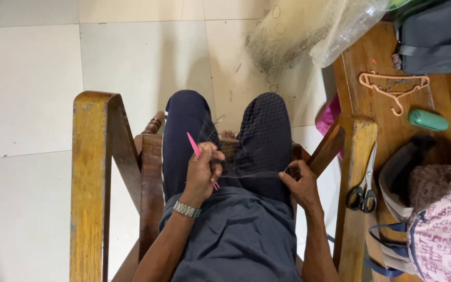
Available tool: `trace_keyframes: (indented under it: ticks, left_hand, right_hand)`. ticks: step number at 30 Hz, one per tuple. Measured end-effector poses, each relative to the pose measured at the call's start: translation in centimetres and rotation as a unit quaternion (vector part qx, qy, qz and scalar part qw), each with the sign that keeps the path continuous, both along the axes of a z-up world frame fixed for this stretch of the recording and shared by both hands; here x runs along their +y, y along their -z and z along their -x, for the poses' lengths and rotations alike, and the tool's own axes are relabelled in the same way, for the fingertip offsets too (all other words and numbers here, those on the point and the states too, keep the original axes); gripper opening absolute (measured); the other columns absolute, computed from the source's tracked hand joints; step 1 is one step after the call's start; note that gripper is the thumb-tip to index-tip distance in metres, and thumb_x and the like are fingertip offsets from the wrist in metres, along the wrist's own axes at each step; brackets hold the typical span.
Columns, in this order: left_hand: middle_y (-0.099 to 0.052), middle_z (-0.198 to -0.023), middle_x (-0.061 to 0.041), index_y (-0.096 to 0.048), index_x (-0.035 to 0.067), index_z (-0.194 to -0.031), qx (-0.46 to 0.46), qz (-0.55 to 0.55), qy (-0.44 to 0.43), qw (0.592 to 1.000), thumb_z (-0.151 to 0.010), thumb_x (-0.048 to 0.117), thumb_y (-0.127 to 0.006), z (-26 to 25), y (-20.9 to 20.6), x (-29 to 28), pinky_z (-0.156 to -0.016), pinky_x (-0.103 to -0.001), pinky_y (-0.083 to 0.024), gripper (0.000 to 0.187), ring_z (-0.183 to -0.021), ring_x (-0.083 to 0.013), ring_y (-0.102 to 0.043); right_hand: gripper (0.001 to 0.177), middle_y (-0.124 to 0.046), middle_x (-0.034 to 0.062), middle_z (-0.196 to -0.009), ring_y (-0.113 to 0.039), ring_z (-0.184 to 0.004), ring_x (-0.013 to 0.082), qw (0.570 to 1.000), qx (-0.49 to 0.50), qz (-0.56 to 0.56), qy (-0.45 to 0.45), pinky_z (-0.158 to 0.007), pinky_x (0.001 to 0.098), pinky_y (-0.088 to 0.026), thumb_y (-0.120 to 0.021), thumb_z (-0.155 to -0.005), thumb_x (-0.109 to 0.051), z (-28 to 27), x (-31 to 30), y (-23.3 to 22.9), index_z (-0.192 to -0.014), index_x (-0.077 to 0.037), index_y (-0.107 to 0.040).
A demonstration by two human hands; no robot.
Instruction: Repairing a fishing net using a netting needle and scissors
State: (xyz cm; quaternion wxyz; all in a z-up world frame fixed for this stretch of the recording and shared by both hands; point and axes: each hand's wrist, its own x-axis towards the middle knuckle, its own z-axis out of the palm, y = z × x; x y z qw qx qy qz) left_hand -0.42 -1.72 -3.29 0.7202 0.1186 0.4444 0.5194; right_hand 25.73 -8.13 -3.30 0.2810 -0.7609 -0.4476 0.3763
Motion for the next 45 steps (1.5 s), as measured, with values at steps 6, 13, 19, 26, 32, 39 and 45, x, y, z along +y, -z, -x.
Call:
trace_keyframes:
  ticks: [6,13,19,26,32,39,45]
  left_hand:
    - [-0.061,-0.067,-0.014,-0.053,0.007,-0.092,0.059,-0.01,-0.003,0.998,-0.093,0.019,-0.049,0.8,-0.3,-0.6,-0.021,-0.016,-0.028,0.013,-0.033,-0.014,-0.05]
    - [-0.059,-0.061,-0.014,-0.055,0.005,-0.092,0.046,0.011,0.003,0.999,-0.092,0.016,-0.048,0.9,-0.9,-0.4,-0.022,-0.017,-0.028,0.013,-0.034,-0.0166,-0.053]
    - [-0.061,-0.059,-0.016,-0.056,0.005,-0.093,0.069,-0.003,-0.019,0.997,-0.092,0.016,-0.049,2.8,-2.1,0.6,-0.024,-0.017,-0.031,0.013,-0.043,-0.0225,-0.062]
    - [-0.063,-0.065,-0.014,-0.055,0.009,-0.093,0.031,-0.049,-0.07,0.996,-0.092,0.02,-0.048,4.0,-1.4,3.8,-0.025,-0.014,-0.029,0.013,-0.043,-0.0172,-0.06]
    - [-0.065,-0.076,-0.013,-0.054,0.009,-0.091,0.0,-0.112,-0.104,0.988,-0.093,0.018,-0.049,5.0,-3.1,5.5,-0.026,-0.014,-0.03,0.011,-0.043,-0.0147,-0.058]
    - [-0.061,-0.115,-0.012,-0.05,0.009,-0.087,-0.091,-0.205,-0.102,0.969,-0.094,0.018,-0.048,5.5,-3.4,5.5,-0.03,-0.012,-0.036,0.012,-0.066,-0.0166,-0.066]
    - [-0.046,-0.136,-0.01,-0.052,0.008,-0.077,-0.137,-0.242,-0.087,0.957,-0.091,0.017,-0.054,5.5,-3.2,6.4,-0.037,-0.015,-0.047,0.017,-0.098,-0.0297,-0.064]
  right_hand:
    - [0.046,-0.061,0.0215,-0.102,-0.06,-0.082,0.0336,0.998,-0.058,-0.009,-0.017,-0.07,0.0422,-0.049,-0.071,-0.076,-0.027,1.0,-0.4,-3.2,-0.114,-0.006,-0.057]
    - [0.032,-0.06,0.0157,-0.102,-0.058,-0.101,0.0349,0.941,-0.177,-0.255,-0.133,-0.084,0.0407,-0.048,-0.07,-0.079,-0.018,4.8,1.6,-5.5,-0.107,-0.004,-0.063]
    - [0.04,-0.061,0.0068,-0.087,-0.065,-0.078,0.0291,0.879,-0.235,-0.196,-0.365,-0.062,0.0416,-0.051,-0.069,-0.072,-0.034,10.6,3.2,-3.1,-0.108,-0.021,-0.06]
    - [0.009,-0.054,-0.0015,-0.075,-0.062,-0.066,0.025,0.906,-0.198,-0.21,-0.311,-0.052,0.0338,-0.05,-0.054,-0.083,-0.021,11.4,3.9,-4.2,-0.087,-0.026,-0.061]
    - [0.008,-0.055,-0.0034,-0.071,-0.062,-0.064,0.0194,0.907,-0.183,-0.249,-0.288,-0.05,0.0276,-0.049,-0.055,-0.084,-0.023,12.5,4.0,-5.0,-0.085,-0.023,-0.063]
    - [0.011,-0.057,0.0027,-0.071,-0.062,-0.063,0.0216,0.907,-0.157,-0.27,-0.281,-0.05,0.0272,-0.049,-0.056,-0.084,-0.016,12.6,3.9,-6.7,-0.089,-0.014,-0.066]
    - [0.014,-0.058,0.0032,-0.073,-0.062,-0.067,0.0217,0.908,-0.15,-0.273,-0.279,-0.053,0.028,-0.051,-0.056,-0.084,-0.014,12.4,3.8,-6.8,-0.092,-0.013,-0.066]
